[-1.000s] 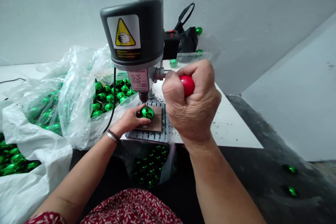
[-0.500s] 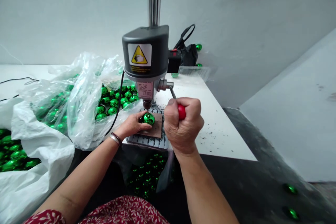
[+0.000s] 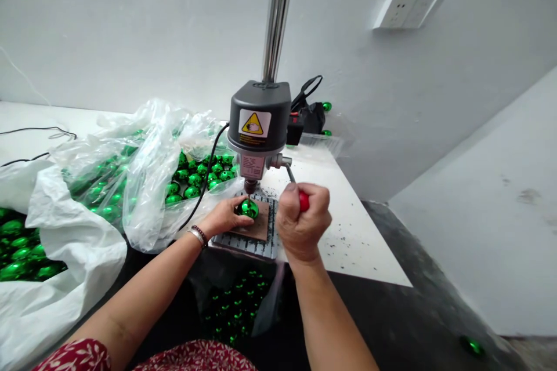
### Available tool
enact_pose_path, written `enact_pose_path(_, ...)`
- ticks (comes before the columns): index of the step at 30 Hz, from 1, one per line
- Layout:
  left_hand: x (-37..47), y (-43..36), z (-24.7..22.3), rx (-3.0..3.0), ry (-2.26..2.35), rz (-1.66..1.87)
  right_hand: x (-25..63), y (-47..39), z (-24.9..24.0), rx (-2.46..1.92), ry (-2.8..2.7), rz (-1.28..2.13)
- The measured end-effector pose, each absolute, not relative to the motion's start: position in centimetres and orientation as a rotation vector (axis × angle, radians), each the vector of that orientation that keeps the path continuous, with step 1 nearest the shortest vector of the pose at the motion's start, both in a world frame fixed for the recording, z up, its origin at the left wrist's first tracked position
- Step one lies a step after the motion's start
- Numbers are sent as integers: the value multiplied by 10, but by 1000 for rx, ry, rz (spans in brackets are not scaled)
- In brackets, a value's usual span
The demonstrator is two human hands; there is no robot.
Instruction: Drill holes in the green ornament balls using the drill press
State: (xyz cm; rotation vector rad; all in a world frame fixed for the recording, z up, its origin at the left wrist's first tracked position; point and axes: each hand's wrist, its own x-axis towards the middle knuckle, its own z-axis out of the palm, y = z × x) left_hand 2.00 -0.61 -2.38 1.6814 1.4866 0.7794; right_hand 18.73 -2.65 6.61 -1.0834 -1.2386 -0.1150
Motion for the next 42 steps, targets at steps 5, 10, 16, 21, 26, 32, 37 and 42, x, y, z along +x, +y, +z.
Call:
enact_pose_path(5, 21, -15, -19, 1751, 1530, 814, 190, 0, 130, -1202, -1287, 26)
enact_pose_path(10, 8, -54, -3, 1847, 1390, 677, 189, 5, 155, -1360, -1267, 166)
enact_pose_path(16, -39, -69, 24, 1825, 1512, 714, 188, 1, 150, -1373, -1214, 139)
enact_pose_path(21, -82, -18, 26, 1719, 2348, 501, 187, 2, 149, -1330, -1212, 97)
enact_pose_path(26, -90, 14, 5, 1570, 2401, 167, 185, 1, 150, -1351, -1216, 104)
enact_pose_path(32, -92, -5, 13, 1638, 2349, 579, 186, 2, 148, -1314, -1223, 62)
enact_pose_path(37, -79, -48, 35, 1226, 1456, 1312, 186, 5, 147, -1295, -1245, 21)
enact_pose_path(42, -40, -72, 16, 843, 941, 1180, 186, 4, 147, -1260, -1250, 23)
